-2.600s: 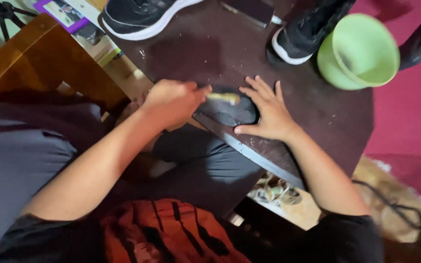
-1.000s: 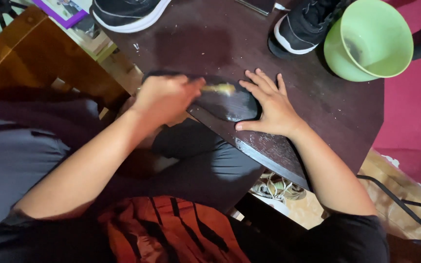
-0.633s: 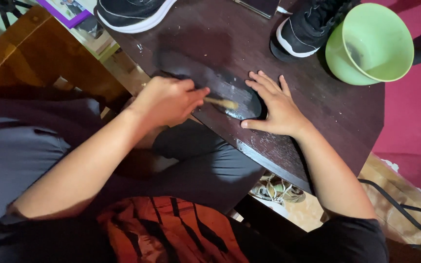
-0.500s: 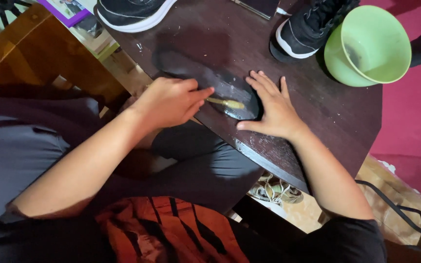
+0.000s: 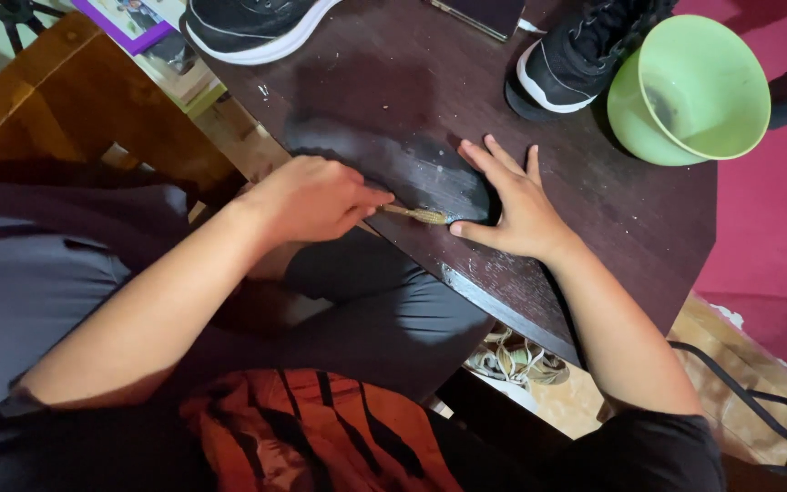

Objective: Applying glue to a shoe insole with a brush as part of a shoe repair process.

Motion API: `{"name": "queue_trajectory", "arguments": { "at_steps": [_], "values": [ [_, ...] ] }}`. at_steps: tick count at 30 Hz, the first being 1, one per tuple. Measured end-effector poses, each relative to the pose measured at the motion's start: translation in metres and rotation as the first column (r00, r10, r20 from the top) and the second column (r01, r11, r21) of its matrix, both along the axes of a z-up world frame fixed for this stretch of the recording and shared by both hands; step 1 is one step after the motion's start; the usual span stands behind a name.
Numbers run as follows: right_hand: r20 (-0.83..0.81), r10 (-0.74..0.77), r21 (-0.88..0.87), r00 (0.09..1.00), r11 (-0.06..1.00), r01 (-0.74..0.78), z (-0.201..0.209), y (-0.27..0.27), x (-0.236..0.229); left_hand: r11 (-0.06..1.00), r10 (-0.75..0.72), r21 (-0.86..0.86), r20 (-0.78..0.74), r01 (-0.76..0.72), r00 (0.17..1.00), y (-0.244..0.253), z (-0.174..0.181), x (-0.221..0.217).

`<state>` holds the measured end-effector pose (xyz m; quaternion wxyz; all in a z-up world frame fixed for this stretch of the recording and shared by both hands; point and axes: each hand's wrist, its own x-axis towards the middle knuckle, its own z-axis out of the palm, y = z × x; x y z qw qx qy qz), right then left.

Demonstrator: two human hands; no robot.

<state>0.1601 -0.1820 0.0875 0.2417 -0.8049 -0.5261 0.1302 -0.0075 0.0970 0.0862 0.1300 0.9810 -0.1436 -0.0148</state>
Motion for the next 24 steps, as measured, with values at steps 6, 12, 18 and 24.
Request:
{"name": "queue_trajectory", "arguments": {
  "at_steps": [6,12,18,24],
  "values": [
    [-0.009,0.056,0.009,0.998,0.998,-0.056,0.004,-0.002,0.006,0.997,0.071,0.01,0.031,-0.072,0.997,0.003,0.012,-0.001],
    [-0.023,0.114,0.051,0.993,0.992,-0.112,0.002,-0.006,0.014,0.961,0.105,0.213,0.315,-0.178,0.943,0.0,-0.012,0.001],
    [0.016,0.078,0.048,0.997,0.996,-0.078,-0.001,-0.004,0.005,0.962,0.169,0.157,0.307,-0.225,0.937,-0.008,-0.009,-0.001],
    [0.036,0.075,0.048,0.997,0.996,-0.076,-0.007,-0.007,0.006,0.992,0.094,0.062,0.184,-0.107,0.978,-0.022,0.017,-0.009]
  ]
}}
